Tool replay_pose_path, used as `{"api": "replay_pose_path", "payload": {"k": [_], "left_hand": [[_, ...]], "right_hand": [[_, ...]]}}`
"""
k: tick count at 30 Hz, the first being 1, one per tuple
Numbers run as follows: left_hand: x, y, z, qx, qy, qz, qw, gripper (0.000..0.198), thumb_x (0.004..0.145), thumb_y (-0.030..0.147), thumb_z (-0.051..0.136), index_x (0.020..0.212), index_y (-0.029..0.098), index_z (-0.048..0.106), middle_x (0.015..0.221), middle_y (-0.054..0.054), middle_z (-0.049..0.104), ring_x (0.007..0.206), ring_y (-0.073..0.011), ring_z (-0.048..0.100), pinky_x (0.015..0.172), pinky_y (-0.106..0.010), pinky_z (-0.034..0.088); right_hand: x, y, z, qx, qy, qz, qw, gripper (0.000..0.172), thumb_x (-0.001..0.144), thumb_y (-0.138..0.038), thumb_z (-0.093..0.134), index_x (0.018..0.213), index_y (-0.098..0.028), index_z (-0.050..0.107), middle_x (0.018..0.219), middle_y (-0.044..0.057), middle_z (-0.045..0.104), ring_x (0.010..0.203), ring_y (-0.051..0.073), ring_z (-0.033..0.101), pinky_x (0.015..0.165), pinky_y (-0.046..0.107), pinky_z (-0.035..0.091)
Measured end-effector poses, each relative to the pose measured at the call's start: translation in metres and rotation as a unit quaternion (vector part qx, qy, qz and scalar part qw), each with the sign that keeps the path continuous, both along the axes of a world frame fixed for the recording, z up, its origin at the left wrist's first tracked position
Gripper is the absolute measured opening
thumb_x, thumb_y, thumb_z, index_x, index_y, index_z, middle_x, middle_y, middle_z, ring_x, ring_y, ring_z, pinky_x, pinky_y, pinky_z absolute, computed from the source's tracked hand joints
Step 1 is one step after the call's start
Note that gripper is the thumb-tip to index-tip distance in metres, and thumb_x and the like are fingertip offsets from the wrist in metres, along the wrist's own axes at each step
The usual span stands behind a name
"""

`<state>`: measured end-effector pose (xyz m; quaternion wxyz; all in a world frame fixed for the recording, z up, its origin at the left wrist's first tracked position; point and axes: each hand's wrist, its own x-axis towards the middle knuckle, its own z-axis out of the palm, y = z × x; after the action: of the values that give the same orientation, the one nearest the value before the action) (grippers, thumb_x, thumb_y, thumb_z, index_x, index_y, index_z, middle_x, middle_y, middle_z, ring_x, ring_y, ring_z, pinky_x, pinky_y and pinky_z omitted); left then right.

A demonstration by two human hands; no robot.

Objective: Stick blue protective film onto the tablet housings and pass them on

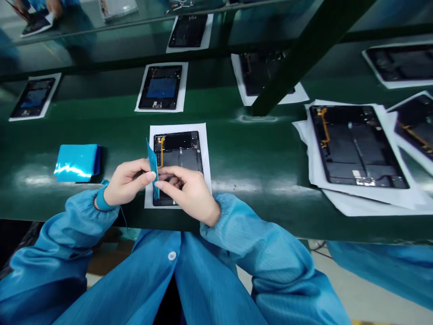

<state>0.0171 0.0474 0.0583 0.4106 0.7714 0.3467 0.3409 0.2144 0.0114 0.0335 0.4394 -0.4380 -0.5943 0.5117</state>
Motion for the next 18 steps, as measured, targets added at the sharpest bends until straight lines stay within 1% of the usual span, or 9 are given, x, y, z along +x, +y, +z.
{"api": "replay_pose_path", "payload": {"k": [2, 4, 7, 10, 12, 15, 18], "left_hand": [[-0.001, 0.000, -0.003, 0.020, -0.004, 0.015, 1.000, 0.027, 0.099, 0.036, 0.062, 0.077, 0.020, 0.060, 0.068, 0.001, 0.059, 0.062, -0.0103, 0.052, 0.059, -0.025, 0.043], [-0.002, 0.000, -0.005, 0.035, -0.006, 0.026, 0.999, 0.026, 0.098, 0.034, 0.062, 0.076, 0.020, 0.059, 0.067, 0.001, 0.058, 0.061, -0.0102, 0.052, 0.058, -0.025, 0.043], [-0.004, 0.000, -0.008, 0.048, -0.009, 0.034, 0.998, 0.025, 0.098, 0.032, 0.062, 0.076, 0.020, 0.058, 0.067, 0.002, 0.058, 0.061, -0.0098, 0.052, 0.057, -0.024, 0.042], [-0.006, 0.000, -0.011, 0.062, -0.003, 0.036, 0.997, 0.023, 0.098, 0.029, 0.061, 0.077, 0.019, 0.059, 0.068, 0.002, 0.059, 0.060, -0.0092, 0.051, 0.057, -0.024, 0.042], [-0.007, -0.001, -0.014, 0.077, 0.004, 0.039, 0.996, 0.022, 0.098, 0.028, 0.060, 0.078, 0.019, 0.059, 0.069, 0.002, 0.058, 0.060, -0.0090, 0.050, 0.058, -0.024, 0.042], [-0.008, -0.001, -0.020, 0.105, 0.005, 0.064, 0.992, 0.021, 0.098, 0.026, 0.060, 0.078, 0.020, 0.058, 0.068, 0.002, 0.056, 0.059, -0.0090, 0.048, 0.057, -0.024, 0.040], [-0.010, 0.000, -0.024, 0.118, 0.001, 0.090, 0.989, 0.022, 0.099, 0.027, 0.060, 0.079, 0.020, 0.057, 0.068, 0.002, 0.055, 0.059, -0.0093, 0.048, 0.056, -0.025, 0.039]], "right_hand": [[-0.002, 0.001, -0.001, -0.001, 0.008, -0.017, 1.000, 0.018, 0.088, -0.036, 0.074, 0.093, -0.019, 0.076, 0.082, 0.002, 0.076, 0.071, 0.015, 0.070, 0.066, 0.028, 0.058], [-0.005, 0.001, -0.001, 0.017, -0.013, -0.036, 0.999, 0.015, 0.088, -0.034, 0.072, 0.088, -0.019, 0.075, 0.079, 0.002, 0.076, 0.069, 0.015, 0.069, 0.065, 0.028, 0.057], [-0.012, -0.002, 0.001, 0.077, -0.074, -0.080, 0.991, 0.010, 0.087, -0.028, 0.071, 0.092, -0.020, 0.075, 0.080, 0.001, 0.075, 0.064, 0.013, 0.066, 0.063, 0.028, 0.056], [-0.022, -0.004, 0.002, 0.137, -0.131, -0.133, 0.973, 0.012, 0.085, -0.022, 0.069, 0.096, -0.021, 0.074, 0.082, 0.002, 0.076, 0.061, 0.013, 0.063, 0.063, 0.029, 0.056], [-0.029, -0.005, 0.001, 0.161, -0.153, -0.160, 0.962, 0.013, 0.085, -0.020, 0.067, 0.095, -0.022, 0.074, 0.080, 0.001, 0.075, 0.060, 0.014, 0.063, 0.063, 0.030, 0.057], [-0.040, -0.004, 0.001, 0.174, -0.169, -0.201, 0.949, 0.013, 0.086, -0.021, 0.066, 0.096, -0.022, 0.075, 0.080, 0.002, 0.075, 0.060, 0.015, 0.064, 0.064, 0.031, 0.057], [-0.047, -0.003, 0.000, 0.151, -0.169, -0.208, 0.951, 0.011, 0.089, -0.025, 0.066, 0.092, -0.023, 0.076, 0.077, 0.002, 0.076, 0.062, 0.016, 0.067, 0.065, 0.031, 0.058]]}}
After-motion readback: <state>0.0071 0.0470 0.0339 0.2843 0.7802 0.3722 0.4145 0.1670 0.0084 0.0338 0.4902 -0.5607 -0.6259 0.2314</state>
